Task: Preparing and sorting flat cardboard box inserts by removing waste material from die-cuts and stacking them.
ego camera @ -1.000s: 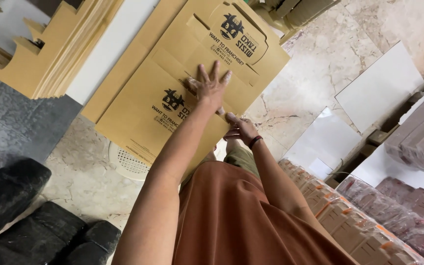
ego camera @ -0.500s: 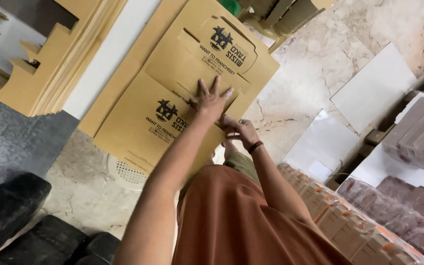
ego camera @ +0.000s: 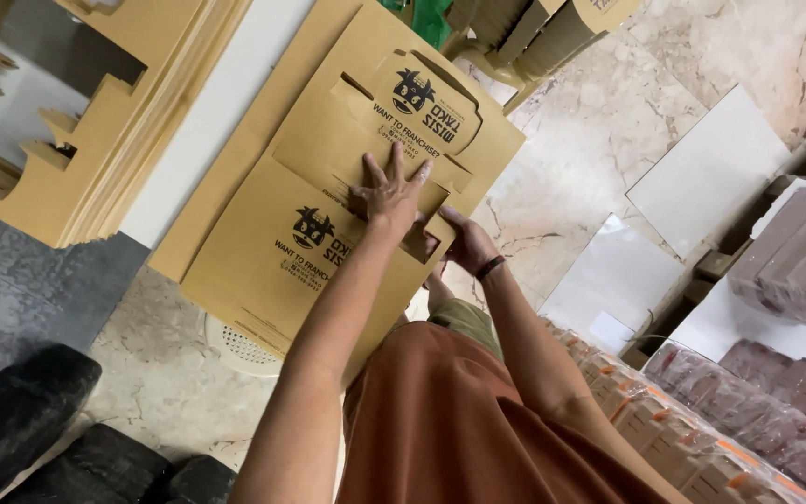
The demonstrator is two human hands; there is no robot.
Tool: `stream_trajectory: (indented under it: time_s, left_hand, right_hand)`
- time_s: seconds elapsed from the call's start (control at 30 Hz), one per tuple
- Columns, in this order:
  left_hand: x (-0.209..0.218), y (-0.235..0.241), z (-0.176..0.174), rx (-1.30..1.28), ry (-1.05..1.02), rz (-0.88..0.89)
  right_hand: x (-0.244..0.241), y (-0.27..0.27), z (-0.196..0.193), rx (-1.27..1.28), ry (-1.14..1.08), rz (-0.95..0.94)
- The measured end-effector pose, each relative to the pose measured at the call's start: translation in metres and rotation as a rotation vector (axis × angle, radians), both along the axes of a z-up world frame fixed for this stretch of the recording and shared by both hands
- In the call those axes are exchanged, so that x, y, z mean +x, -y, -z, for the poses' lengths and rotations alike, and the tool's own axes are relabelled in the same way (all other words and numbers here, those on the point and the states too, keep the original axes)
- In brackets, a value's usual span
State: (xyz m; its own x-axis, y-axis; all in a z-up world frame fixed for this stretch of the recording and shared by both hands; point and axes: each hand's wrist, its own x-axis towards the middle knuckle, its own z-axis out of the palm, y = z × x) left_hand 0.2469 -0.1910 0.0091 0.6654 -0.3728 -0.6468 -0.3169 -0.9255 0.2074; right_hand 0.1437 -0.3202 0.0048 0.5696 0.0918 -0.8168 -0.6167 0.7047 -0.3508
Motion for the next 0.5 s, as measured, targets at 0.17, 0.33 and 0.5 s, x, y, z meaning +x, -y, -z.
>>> stream_trajectory:
  time_s: [0.17,0.33,0.5]
  left_hand:
    - [0.026,0.018,-0.001,-0.05,0.15,-0.031]
    - [0.034,0.058,-0.005,-0.159,-0.026,-0.374]
    - [0.029,0.083,0.013,-0.103,-0.113,-0.527]
  right_hand:
    - [0.007,0.025,0.042,-0.185,-0.105,-0.19]
    - [0.012,0.023,0.054,-0.314,-0.09,-0.112]
    - [-0.012,0.026,0.12,-0.579,-0.04,-0.129]
